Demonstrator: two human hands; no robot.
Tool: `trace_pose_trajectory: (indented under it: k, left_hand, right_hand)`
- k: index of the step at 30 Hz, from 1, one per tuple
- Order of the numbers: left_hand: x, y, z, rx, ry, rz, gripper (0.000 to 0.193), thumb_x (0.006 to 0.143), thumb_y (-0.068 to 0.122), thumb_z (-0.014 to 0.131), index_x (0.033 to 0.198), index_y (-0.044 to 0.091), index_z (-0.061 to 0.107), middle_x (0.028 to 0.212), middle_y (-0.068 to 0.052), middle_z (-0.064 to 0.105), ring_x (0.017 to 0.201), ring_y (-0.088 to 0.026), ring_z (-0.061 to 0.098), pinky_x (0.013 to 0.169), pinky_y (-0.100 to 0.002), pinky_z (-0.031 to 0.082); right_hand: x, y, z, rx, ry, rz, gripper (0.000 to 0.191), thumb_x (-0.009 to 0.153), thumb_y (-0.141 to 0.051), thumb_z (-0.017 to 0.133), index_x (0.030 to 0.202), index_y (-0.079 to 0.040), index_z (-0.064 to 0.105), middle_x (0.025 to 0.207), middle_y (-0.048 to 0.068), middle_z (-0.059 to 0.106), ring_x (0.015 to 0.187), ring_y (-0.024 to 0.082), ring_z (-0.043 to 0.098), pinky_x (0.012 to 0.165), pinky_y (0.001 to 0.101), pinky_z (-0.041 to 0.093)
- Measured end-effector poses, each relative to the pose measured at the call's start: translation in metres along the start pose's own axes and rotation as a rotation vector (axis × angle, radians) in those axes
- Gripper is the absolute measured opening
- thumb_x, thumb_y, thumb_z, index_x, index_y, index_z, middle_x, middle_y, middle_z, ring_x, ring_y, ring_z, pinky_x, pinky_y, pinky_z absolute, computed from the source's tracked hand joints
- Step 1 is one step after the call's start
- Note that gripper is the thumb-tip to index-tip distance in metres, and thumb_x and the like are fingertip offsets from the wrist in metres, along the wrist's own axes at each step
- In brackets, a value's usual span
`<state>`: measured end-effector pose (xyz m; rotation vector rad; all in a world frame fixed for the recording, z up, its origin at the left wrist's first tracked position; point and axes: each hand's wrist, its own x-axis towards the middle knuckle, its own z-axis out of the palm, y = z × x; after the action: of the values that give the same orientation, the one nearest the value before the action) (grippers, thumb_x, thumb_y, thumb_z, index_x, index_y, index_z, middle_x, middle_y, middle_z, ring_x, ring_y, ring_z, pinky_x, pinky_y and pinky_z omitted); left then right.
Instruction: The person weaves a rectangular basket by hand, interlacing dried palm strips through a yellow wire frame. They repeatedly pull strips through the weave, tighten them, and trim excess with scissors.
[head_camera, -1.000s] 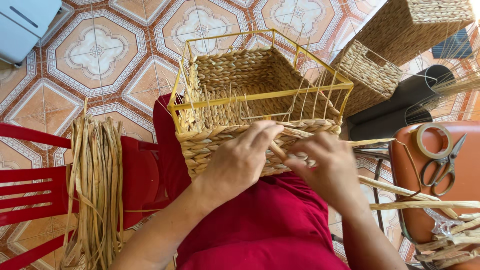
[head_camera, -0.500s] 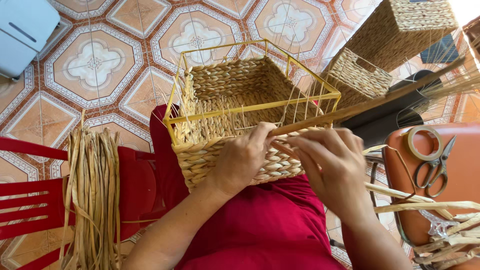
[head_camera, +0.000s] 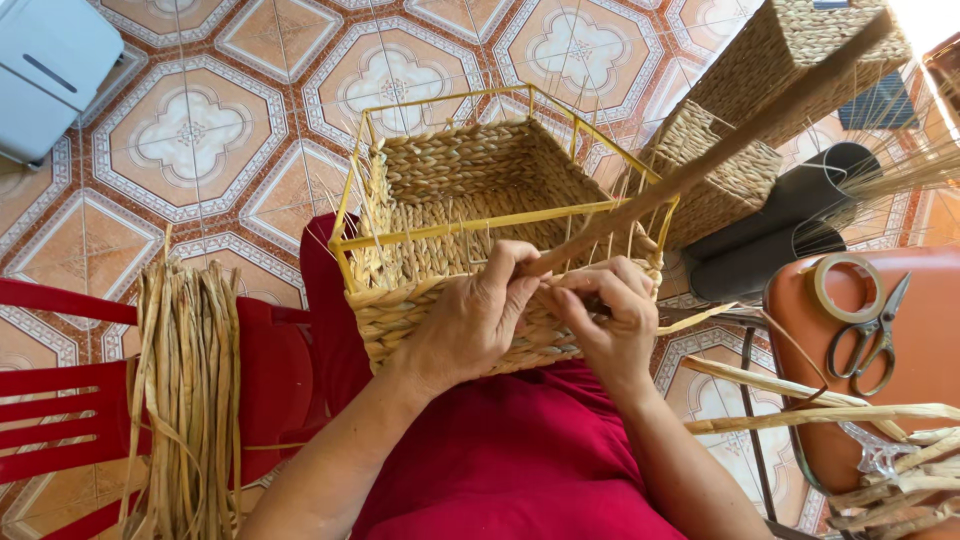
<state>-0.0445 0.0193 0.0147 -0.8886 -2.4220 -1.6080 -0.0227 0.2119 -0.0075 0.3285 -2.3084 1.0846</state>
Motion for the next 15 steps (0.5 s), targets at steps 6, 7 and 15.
trace_pose_trajectory:
  k: [6, 7, 15]
  left_hand:
    - [0.013, -0.007, 0.016, 0.263, -0.087, -0.065, 0.007, 0.113, 0.009, 0.051, 0.118, 0.004, 0.047, 0.070, -0.009, 0.066, 0.054, -0.019, 0.070, 0.045, -0.029, 0.053]
    - [0.015, -0.007, 0.020, 0.368, -0.037, -0.006, 0.009, 0.110, 0.006, 0.053, 0.118, 0.003, 0.050, 0.073, -0.010, 0.068, 0.056, -0.020, 0.071, 0.045, -0.029, 0.055]
    - [0.018, 0.002, 0.024, 0.307, 0.111, 0.195, 0.024, 0.100, -0.005, 0.052, 0.120, 0.004, 0.063, 0.100, -0.014, 0.075, 0.074, -0.021, 0.076, 0.057, -0.023, 0.065]
  right_hand:
    - [0.008, -0.011, -0.026, 0.002, -0.054, -0.256, 0.019, 0.085, -0.011, 0.084, 0.101, -0.011, 0.073, 0.100, 0.002, 0.071, 0.094, 0.017, 0.064, 0.089, 0.0337, 0.044]
    - [0.014, -0.012, -0.035, -0.040, -0.071, -0.339, 0.021, 0.084, -0.013, 0.085, 0.102, -0.012, 0.074, 0.100, 0.001, 0.072, 0.093, 0.017, 0.063, 0.089, 0.0341, 0.043]
    - [0.048, 0.012, -0.095, -0.463, -0.316, -0.261, 0.029, 0.085, -0.031, 0.084, 0.105, -0.013, 0.075, 0.093, -0.001, 0.074, 0.083, 0.015, 0.060, 0.084, 0.0359, 0.040]
